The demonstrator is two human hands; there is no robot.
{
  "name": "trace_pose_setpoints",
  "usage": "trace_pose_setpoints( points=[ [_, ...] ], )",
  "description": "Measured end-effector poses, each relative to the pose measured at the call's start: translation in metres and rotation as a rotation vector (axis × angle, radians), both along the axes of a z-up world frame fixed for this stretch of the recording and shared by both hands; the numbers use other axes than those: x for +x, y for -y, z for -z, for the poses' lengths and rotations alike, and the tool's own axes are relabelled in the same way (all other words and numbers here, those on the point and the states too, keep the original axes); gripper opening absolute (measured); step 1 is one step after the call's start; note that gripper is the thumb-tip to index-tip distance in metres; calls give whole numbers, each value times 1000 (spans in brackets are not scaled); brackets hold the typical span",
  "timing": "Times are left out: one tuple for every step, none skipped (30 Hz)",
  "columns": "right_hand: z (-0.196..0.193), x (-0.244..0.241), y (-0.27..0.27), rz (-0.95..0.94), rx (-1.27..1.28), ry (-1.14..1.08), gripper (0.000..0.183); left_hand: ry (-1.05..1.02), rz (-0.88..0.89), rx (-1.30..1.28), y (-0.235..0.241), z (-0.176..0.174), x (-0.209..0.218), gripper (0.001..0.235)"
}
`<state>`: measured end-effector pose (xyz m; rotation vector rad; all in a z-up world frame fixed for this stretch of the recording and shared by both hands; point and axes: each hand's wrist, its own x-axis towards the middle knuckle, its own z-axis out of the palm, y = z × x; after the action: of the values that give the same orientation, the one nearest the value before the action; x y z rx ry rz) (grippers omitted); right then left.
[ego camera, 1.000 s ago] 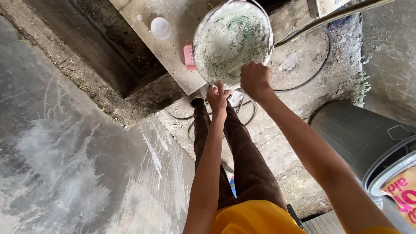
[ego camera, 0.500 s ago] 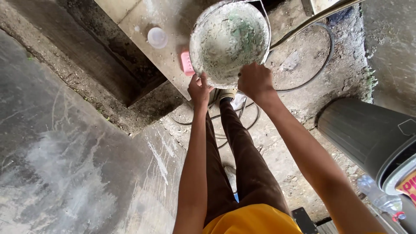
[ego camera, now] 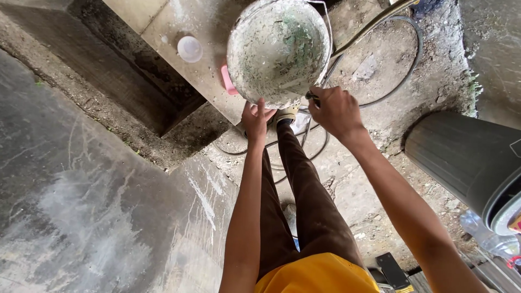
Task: The person mixes paste in a container with a trowel, adds powder from a plastic cup and liquid using a small dish into the mixture, and mixes it again with the trowel.
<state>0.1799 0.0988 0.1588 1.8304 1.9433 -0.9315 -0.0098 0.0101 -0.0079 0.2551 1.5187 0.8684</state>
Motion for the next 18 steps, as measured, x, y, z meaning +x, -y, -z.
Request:
trace_pose_setpoints(
  points=[
    [-9,2,-3,7,4,-9,21,-52,23,-16,-4,-3,-6,83],
    [-18,3,-7,14,7,-19,25,-116,14,-4,-7,-5,-14,80],
    [-25,5,-12,34,13,-23,25,-175,8,6,-10,-7,-20,77],
    [-32,7,-16,53,19,-27,25,-235,2,17,-12,-9,-24,75],
    [-39,8,-19,73,21,-31,26,-259,-9,36,-12,-10,-27,76],
    [-45,10,-23,90,17,-26,27,-282,-19,56,-13,-11,-28,77],
    [-50,13,-27,104,11,-24,29,-308,-32,74,-11,-14,-29,79],
    [-53,14,-29,117,4,-21,31,-254,8,-40,-9,-17,-27,81],
    [-54,12,-30,68,33,-22,29,-198,47,-146,-9,-19,-22,86],
    [-52,10,-29,18,62,-23,27,-141,85,-251,-10,-19,-18,91],
    [-50,12,-27,-32,90,-20,26,-94,47,-203,-11,-18,-13,88],
    [-43,10,-25,-68,51,3,20,-48,10,-154,-12,-14,-9,85],
    [-32,4,-21,-105,8,24,18,-2,-29,-110,-10,-10,-5,83],
    [-22,2,-17,-141,-36,45,20,-6,-42,-84,-9,-5,-1,83],
    [-8,-2,-15,-210,-43,97,19,-16,-55,-62,-7,-2,0,83],
    [9,-11,-18,-278,-49,149,21,-26,-69,-41,-3,0,1,83],
    [19,-15,-20,-343,-47,206,25,-24,-68,-38,-1,2,0,84],
    [23,-17,-19,-352,-17,210,25,-23,-68,-36,0,1,-1,85]
  ],
)
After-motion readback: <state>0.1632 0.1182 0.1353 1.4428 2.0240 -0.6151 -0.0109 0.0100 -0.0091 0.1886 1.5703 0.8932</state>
